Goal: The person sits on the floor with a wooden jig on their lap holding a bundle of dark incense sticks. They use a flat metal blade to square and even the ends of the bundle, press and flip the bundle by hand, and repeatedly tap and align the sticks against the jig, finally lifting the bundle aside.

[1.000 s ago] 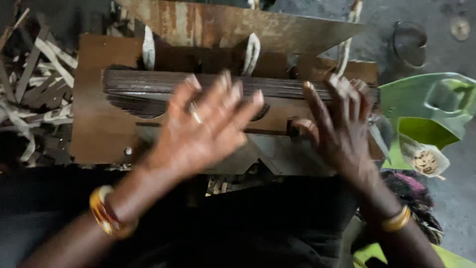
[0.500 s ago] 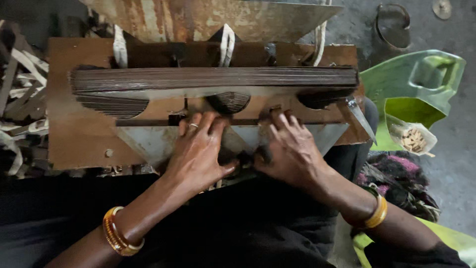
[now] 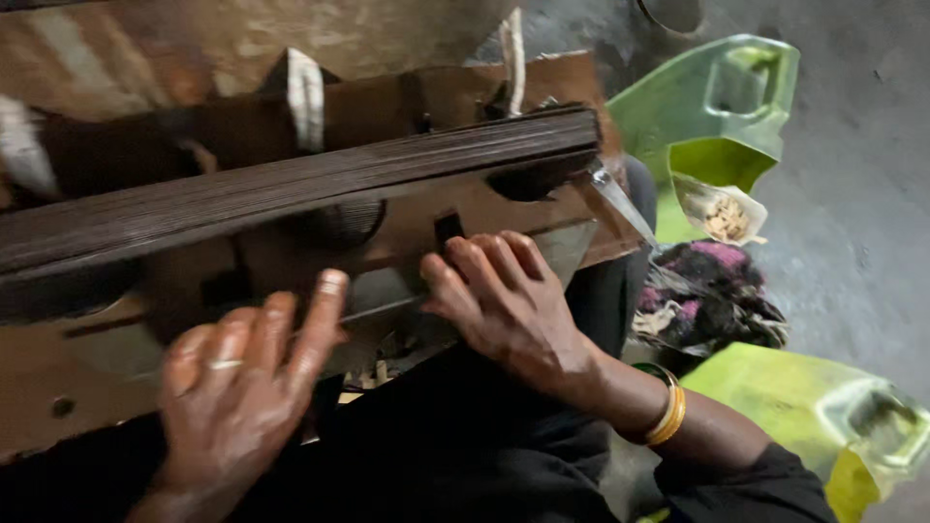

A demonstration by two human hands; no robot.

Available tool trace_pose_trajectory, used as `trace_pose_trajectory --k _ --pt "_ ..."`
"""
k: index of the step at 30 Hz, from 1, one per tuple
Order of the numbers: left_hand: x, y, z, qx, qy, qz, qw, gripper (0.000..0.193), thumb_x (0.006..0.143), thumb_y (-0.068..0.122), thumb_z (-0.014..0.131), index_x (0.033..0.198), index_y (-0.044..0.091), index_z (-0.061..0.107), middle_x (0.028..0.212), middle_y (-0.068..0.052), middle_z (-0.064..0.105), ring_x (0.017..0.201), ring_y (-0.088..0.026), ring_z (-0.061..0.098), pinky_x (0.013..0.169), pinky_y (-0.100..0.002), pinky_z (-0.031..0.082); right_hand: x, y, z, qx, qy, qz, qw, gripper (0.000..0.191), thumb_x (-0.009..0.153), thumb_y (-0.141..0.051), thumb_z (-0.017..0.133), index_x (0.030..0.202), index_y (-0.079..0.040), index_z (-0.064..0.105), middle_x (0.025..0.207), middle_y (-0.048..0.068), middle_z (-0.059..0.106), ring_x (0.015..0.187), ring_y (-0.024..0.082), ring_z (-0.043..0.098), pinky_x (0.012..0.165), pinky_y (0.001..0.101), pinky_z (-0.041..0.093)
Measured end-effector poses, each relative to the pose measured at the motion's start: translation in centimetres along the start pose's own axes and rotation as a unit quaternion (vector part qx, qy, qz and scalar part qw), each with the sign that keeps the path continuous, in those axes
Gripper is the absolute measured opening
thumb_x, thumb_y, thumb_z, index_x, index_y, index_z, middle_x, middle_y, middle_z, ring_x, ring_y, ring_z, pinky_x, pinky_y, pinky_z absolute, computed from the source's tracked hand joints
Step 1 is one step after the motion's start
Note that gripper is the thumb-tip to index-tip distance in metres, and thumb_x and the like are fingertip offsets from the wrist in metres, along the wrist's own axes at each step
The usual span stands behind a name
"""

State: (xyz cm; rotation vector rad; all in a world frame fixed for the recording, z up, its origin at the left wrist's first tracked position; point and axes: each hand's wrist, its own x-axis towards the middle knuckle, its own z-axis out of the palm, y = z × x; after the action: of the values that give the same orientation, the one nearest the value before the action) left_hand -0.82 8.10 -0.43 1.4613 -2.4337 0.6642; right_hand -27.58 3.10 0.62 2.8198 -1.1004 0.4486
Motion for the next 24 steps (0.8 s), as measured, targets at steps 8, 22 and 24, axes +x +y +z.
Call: trace_pose_trajectory --k 8,22,24 --pt "2.8 -1.2 1.2 0.01 0.021 0.068 0.997 0.052 0.096 0.01 0.065 0.14 0.037 0.069 0.081 0.007 0.058 0.072 -0.008 0.053 0.069 -0.026 0.047 -2.9 9.2 -4.0 0.043 -0.011 0.104 0.994 0.021 0.098 -0.01 0.07 0.119 -0.009 0.073 0.115 0.009 0.074 0.104 0.027 0.072 0.088 0.0397 0.059" --pt "8.8 -1.7 2.2 0.007 0.061 0.041 0.997 0.057 0.1 0.002 0.065 0.149 0.031 0.064 0.076 0.004 0.052 0.064 -0.008 0.048 0.059 -0.025 0.043 -0.9 13.6 -4.0 -0.074 0.111 0.07 0.989 0.026 0.095 0.013 0.06 0.109 -0.004 0.073 0.109 0.008 0.074 0.104 0.022 0.072 0.093 0.0342 0.055" --pt "8.7 -1.0 2.9 -0.001 0.052 0.017 0.999 0.067 0.096 -0.007 0.067 0.151 0.031 0.062 0.074 0.005 0.05 0.062 -0.008 0.047 0.057 -0.025 0.044 -0.8 13.9 -4.1 -0.097 0.09 0.066 0.989 0.024 0.095 0.013 0.062 0.106 -0.005 0.073 0.107 0.008 0.074 0.102 0.023 0.072 0.092 0.0344 0.055"
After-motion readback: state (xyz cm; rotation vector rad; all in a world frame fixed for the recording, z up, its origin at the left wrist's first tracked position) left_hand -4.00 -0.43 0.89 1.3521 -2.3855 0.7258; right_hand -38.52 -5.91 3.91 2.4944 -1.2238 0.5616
